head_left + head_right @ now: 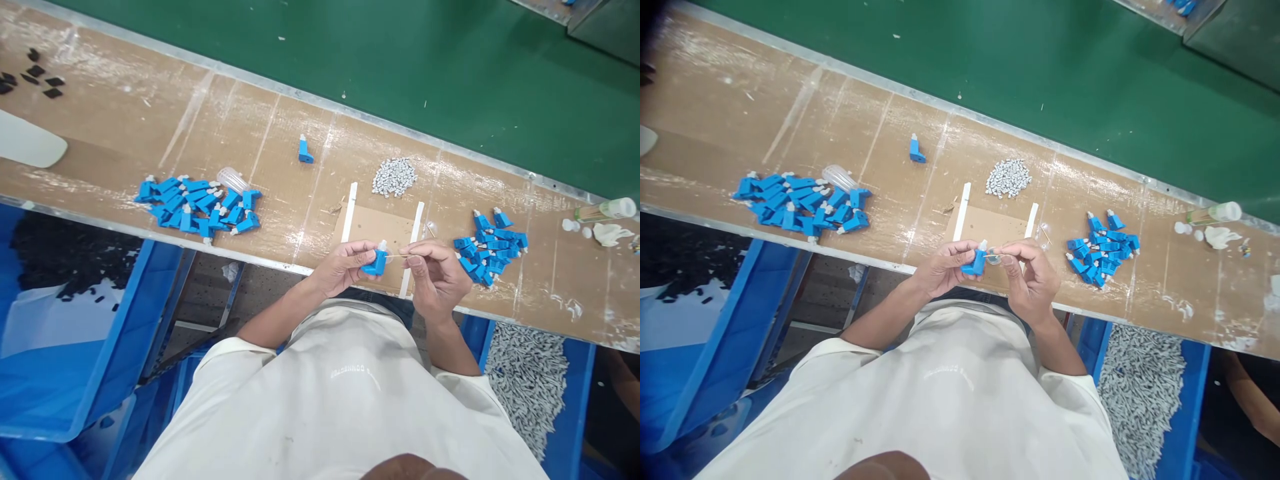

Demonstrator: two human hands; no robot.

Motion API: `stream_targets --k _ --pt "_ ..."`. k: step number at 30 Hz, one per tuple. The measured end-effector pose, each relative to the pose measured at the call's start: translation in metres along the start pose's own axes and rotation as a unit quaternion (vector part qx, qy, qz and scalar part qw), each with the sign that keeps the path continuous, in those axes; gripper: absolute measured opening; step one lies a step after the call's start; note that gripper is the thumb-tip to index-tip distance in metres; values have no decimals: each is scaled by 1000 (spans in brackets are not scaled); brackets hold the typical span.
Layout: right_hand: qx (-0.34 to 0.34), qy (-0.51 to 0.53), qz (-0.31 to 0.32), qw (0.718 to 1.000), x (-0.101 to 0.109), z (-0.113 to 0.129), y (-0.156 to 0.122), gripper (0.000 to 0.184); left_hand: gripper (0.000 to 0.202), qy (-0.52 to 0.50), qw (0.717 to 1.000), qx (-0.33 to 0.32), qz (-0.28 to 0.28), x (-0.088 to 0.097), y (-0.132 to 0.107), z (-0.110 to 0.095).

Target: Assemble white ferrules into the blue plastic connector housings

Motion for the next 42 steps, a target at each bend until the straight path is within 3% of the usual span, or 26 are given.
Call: stream_targets --k 6,13,22,26,29,33,38,42 --pt "-9 -7 11 1000 -2 -2 -1 15 47 -1 1000 6 -3 0 0 1" --pt "52 -71 30 996 -2 4 -2 10 47 6 1000 12 -5 3 0 4" --pt "94 -70 53 992 -5 12 0 10 45 6 1000 17 6 4 1 4" --pt "84 -66 65 992 -8 12 -2 8 43 -14 1000 16 9 6 1 4" --pt "54 -30 15 998 -1 9 0 6 44 -20 999 33 17 9 1 7" --pt "-31 -30 -47 998 14 -17 1 14 41 -35 998 41 37 17 1 7" --pt "-81 -130 74 985 3 -54 -11 20 39 -56 997 33 35 30 2 4" --pt "-83 -165 136 973 3 -65 -10 25 36 -68 997 32 27 39 5 5"
Point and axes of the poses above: each hand's wrist, its own y-axis towards the middle knuckle, its own x-axis out of the back of the hand, z = x × y, the point moved 7 cm from there along y, towards the middle knuckle, and after that the axes turned 7 degrees about x, right-handed, at the moved point
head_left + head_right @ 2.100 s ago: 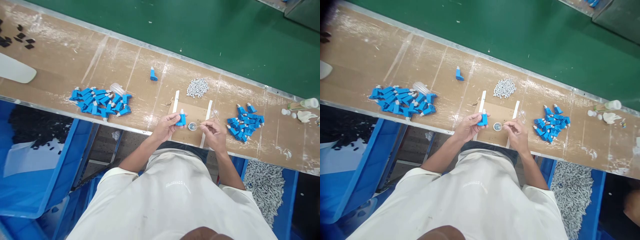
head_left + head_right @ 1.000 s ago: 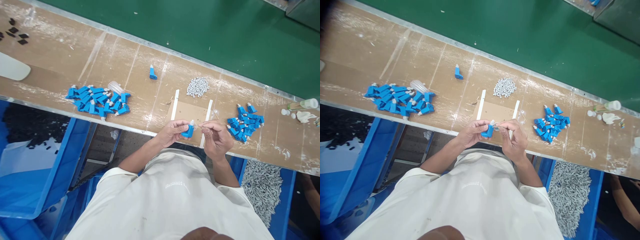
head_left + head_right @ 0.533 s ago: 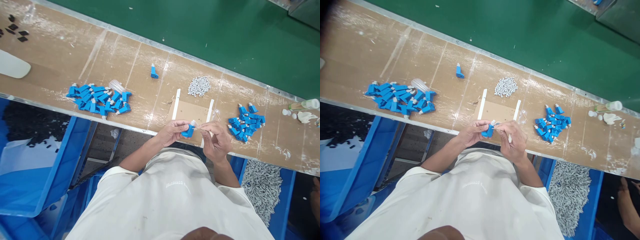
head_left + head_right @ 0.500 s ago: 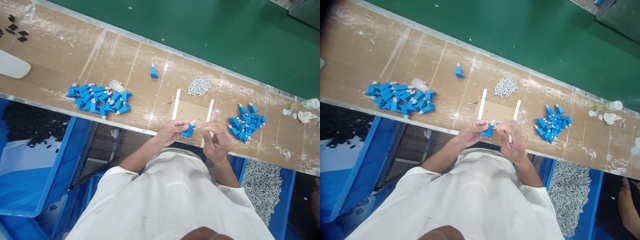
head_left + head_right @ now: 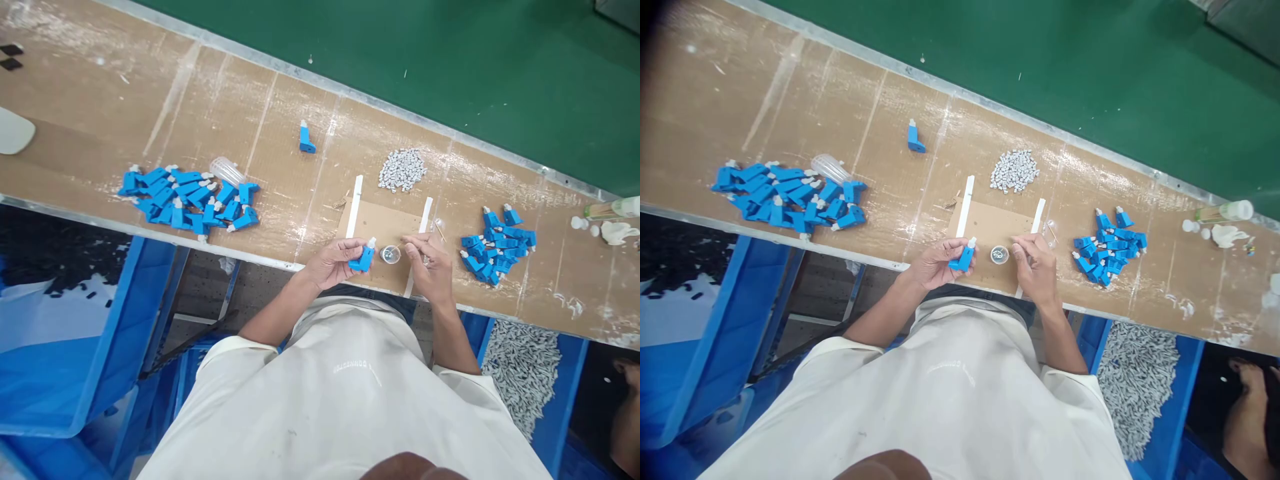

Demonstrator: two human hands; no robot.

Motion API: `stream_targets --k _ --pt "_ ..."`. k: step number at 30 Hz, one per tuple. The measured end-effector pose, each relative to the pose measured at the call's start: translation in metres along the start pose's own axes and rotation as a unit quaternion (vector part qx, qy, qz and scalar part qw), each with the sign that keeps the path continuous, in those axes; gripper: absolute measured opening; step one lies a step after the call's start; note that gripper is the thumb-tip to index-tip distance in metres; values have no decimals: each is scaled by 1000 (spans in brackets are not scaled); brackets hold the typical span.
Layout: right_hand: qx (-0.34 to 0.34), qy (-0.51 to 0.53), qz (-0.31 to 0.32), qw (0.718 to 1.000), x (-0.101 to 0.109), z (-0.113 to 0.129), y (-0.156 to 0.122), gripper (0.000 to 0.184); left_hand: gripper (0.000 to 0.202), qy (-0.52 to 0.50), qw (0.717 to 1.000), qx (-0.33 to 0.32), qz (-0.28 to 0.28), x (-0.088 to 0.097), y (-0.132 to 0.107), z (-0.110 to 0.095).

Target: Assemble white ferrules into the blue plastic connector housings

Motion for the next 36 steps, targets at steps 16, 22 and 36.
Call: stream_targets --k 16,22,36 --pt "134 -164 109 971 -40 -38 107 21 42 8 1000 1 -7 3 1 9" --pt "90 -195 170 962 -50 -38 120 12 42 0 1000 12 -11 3 0 10" --pt "-212 364 126 898 -9 10 32 36 43 -13 1000 -12 10 -16 1 0"
Point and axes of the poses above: each hand's wrist, its own y-axis towards the middle knuckle, its own x-axis out of the back of the hand, z = x × y, the point moved 7 cm from there along y, towards the middle knuckle, and after that the axes turned 7 degrees about x, right-handed, at the moved point
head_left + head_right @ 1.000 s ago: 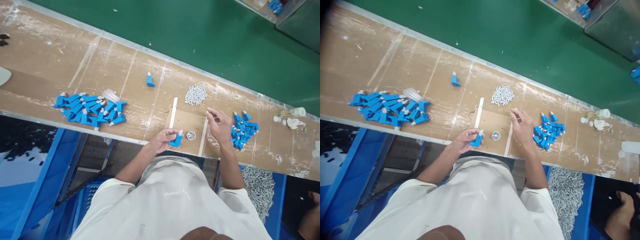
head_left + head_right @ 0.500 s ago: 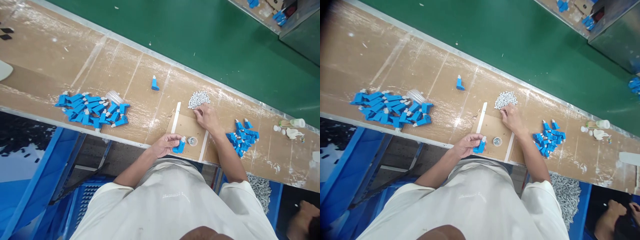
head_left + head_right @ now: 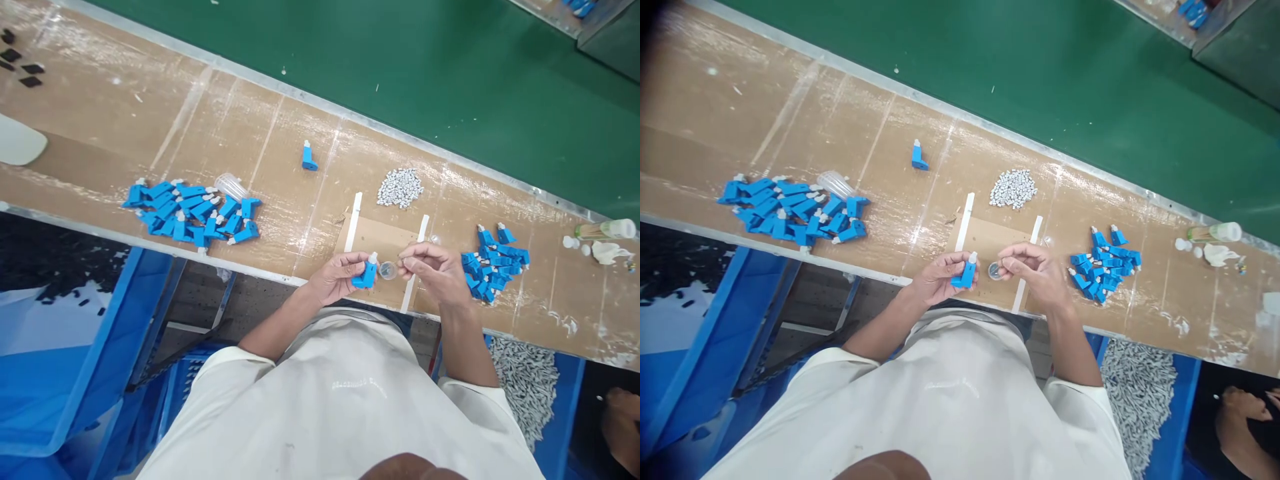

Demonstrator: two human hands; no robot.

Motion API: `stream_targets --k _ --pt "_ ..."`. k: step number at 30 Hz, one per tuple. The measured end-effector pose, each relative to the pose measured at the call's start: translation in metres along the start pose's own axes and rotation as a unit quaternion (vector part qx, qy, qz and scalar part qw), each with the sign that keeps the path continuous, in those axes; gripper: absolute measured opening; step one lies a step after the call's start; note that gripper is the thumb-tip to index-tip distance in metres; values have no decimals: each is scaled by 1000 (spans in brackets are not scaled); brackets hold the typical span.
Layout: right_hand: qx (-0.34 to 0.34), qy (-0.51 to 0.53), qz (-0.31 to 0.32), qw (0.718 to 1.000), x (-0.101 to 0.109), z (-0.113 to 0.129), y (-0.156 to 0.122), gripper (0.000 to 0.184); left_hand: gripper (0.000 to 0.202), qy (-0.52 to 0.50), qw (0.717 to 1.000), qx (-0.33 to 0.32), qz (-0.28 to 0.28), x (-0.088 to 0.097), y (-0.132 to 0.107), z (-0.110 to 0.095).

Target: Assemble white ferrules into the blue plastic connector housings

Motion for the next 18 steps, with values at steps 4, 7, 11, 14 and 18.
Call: stream_targets --k 4,7,11,14,18 --pt "-32 104 -8 994 -14 -9 -18 35 44 3 1000 23 -6 -5 3 6" --pt "-32 155 -17 987 -16 -12 -20 32 43 13 1000 23 -11 -7 4 8" --pt "-39 154 -17 987 -12 -19 -20 36 41 21 999 20 -26 -7 2 8" --pt "-41 141 -22 989 -10 -22 -19 41 41 24 999 14 -30 -7 0 7" --pt "-27 145 -21 989 -16 -18 -20 42 41 19 999 13 -30 -6 -2 8"
Point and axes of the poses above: each hand's wrist, its own y-axis towards the middle knuckle, its own x-axis out of the back of the hand, z = x × y, the point moved 7 cm from there along y, towards the middle knuckle, and after that the axes turned 7 degrees about x, right-handed, at the moved point
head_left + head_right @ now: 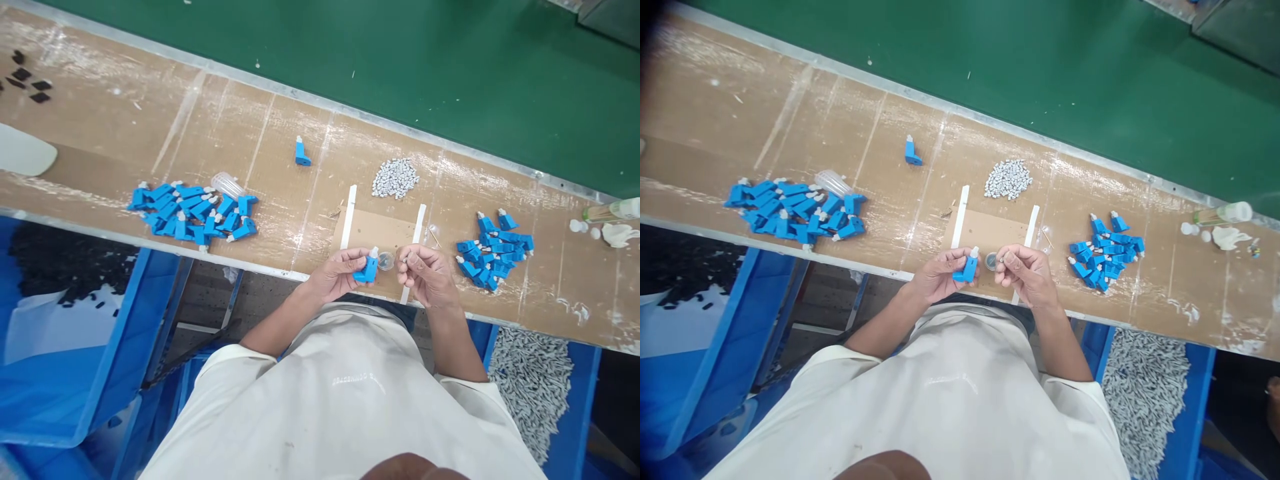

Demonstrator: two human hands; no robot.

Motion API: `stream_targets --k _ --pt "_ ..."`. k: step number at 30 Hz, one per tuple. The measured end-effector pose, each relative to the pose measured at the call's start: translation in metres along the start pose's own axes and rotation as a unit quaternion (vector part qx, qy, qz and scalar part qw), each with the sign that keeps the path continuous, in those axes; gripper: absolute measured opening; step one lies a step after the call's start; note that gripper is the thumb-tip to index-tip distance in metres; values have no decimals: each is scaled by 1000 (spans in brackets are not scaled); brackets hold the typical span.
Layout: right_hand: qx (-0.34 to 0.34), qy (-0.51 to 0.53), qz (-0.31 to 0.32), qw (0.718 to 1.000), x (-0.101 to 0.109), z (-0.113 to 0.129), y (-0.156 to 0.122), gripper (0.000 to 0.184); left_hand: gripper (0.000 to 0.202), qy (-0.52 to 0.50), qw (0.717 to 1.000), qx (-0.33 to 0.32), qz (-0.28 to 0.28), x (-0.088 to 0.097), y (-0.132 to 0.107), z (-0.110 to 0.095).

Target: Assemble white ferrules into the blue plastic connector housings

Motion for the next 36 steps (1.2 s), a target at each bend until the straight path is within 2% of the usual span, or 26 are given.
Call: stream_targets --k 4,10,15,21,28,36 --pt "11 5 -10 1000 -5 0 -3 40 39 -1 1000 5 -4 0 0 1" --pt "21 -13 -74 997 4 -3 -7 42 38 3 1000 3 -7 -1 -2 -1" --pt "35 -24 -66 997 -2 -2 -12 38 43 15 1000 -13 -10 -3 -6 -3" --pt "34 -45 -23 998 -12 1 -19 33 43 68 996 -54 -29 -6 -16 -9" --pt "59 -103 -50 992 -18 10 -29 30 42 163 974 -145 -53 -13 -25 -19" --pt "87 -140 -55 985 -27 10 -30 28 40 166 970 -168 -56 -16 -29 -19"
Point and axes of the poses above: each hand's wrist, its own y-axis towards the middle knuckle, its own x-axis out of the back of the hand, z = x × y, the point moved 7 cm from there along y, towards the middle knuckle, and after that the axes turned 7 degrees about x, right-handed, at the moved point
